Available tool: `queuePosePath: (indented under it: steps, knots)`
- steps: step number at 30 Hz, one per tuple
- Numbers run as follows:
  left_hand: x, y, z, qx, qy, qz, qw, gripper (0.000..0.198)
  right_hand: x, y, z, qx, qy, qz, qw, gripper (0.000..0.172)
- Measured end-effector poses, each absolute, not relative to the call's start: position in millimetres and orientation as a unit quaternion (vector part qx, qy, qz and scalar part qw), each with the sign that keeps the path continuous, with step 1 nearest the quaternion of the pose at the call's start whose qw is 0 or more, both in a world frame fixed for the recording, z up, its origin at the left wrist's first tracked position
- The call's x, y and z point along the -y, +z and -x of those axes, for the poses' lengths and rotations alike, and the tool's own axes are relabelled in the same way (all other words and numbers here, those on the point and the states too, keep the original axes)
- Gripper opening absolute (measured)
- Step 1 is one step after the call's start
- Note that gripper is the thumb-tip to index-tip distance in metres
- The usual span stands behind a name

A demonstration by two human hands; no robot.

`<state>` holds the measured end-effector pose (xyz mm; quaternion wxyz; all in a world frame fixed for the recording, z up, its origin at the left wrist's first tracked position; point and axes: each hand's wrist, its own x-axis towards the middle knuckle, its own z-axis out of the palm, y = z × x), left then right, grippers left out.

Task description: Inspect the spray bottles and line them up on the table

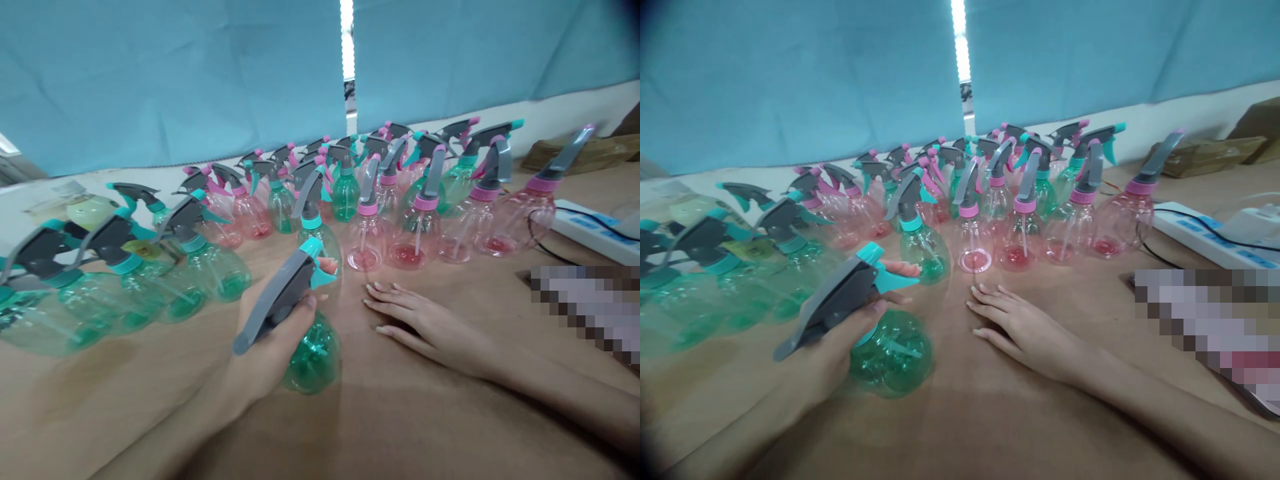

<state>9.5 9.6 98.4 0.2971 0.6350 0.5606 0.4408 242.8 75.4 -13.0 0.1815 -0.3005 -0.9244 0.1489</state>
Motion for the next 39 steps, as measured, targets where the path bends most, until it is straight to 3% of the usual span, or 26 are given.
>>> queuePosePath:
  steps: [12,20,39]
  knots:
    - [-10,103,-13,-0.557,0.454,-0.626,0.303,0.034,-75,-12,-243,0.918,0.165,0.292,0.211,0.047]
    - [-12,97,-6,-0.526,0.442,-0.648,0.33,0.026,-75,-11,-243,0.919,0.169,0.299,0.195,0.048]
    - [-13,92,0,-0.545,0.459,-0.64,0.286,0.019,-75,-10,-242,0.913,0.181,0.3,0.21,0.048]
